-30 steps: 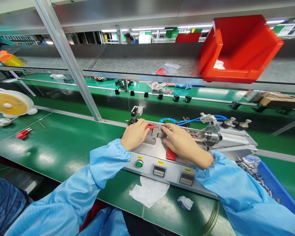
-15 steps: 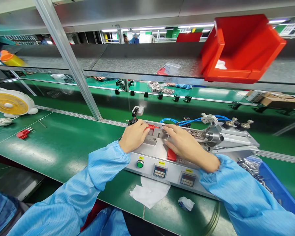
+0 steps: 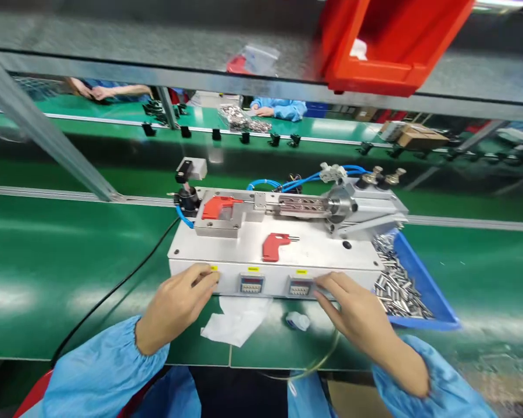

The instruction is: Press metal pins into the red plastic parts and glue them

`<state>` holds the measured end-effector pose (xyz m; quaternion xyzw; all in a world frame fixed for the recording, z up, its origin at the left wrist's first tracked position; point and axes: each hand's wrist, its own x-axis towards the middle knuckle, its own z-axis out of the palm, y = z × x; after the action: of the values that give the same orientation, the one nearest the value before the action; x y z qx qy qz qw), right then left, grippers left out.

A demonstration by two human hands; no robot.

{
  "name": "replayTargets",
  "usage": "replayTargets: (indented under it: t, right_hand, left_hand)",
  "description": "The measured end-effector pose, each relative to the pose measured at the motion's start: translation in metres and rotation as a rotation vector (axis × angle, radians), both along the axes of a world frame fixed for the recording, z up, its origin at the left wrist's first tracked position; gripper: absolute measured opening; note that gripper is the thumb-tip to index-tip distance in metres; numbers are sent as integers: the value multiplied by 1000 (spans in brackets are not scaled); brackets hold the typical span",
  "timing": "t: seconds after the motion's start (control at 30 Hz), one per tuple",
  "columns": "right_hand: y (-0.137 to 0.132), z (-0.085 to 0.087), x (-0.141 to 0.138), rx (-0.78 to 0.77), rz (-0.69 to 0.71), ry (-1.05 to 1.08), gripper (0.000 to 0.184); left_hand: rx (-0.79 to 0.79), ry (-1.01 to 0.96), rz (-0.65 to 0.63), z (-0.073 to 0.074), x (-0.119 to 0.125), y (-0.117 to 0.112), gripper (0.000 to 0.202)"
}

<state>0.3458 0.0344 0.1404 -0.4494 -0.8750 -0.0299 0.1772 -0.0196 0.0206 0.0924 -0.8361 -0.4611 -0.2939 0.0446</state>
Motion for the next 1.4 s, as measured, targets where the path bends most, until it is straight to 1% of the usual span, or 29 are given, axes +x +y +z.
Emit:
replayTargets:
  t: [0.07,0.17,0.23,0.3,0.37,0.43,0.53,0.67,0.77,0.8,0.87,0.93,1.0,1.03,1.1,1.17,1.23,1.3,1.33,1.4]
  right_hand:
    - [-2,-3,-1,-22,-28,13,26]
    - [-3,2,7,-2,-90,-16,26]
    - [-2,6,17,21,-106,-40,27]
    - [1,7,28,35,-77,-29,26]
    - [4,4,37,57,-42,-18,24]
    - [7,-1,43,97,-40,-50,21]
    - [7,-9,43,144,-82,-109,22]
    - [0,-12,29,162,-133,-89,20]
    - [-5,-14,16,243,-194,-164,20]
    - [-6,-14,12,273,-216,-193,20]
    - [-9,-15,6,294,-251,-221,20]
    - [-12,-15,2,263,-284,-203,20]
    - [-15,-17,0,229,-324,-147,18]
    - [-18,-18,-1,221,-340,-106,18]
    - [-24,-23,-3,210,-362,16,19]
    - [-32,-31,-5,199,-367,168,23]
    - [-42,-38,-7,184,-372,305,26]
    - [-53,-43,-8,178,-378,406,26]
    - [-58,-43,-9,179,-382,450,24]
    - [-68,-40,-12,179,-395,544,20]
  left_hand:
    - [-70,51,-24,3,2,7,25]
    - [-149,50,-75,12,-2,12,28]
    - [-157,29,-94,16,-5,12,31]
    - [-145,20,-102,18,-6,11,32]
    - [-126,19,-95,18,-3,10,32]
    - [-89,-1,-72,15,1,10,31]
    - [-20,-81,-37,6,7,12,29]
    - [68,-217,-50,-9,13,13,29]
    - [142,-240,-12,-14,20,12,23]
    - [140,-243,5,-12,23,13,20]
    - [107,-249,16,-4,31,15,15]
    - [89,-234,-15,9,42,20,13]
    - [65,-171,-71,23,56,28,14]
    - [45,-126,-97,30,64,33,17]
    - [-13,-23,-135,40,80,44,32]
    - [-73,77,-151,46,92,53,49]
    - [-112,149,-149,49,99,60,53]
    - [-119,171,-150,51,99,62,45]
    - [-114,149,-154,51,98,61,39]
    - [-110,13,-168,51,93,54,27]
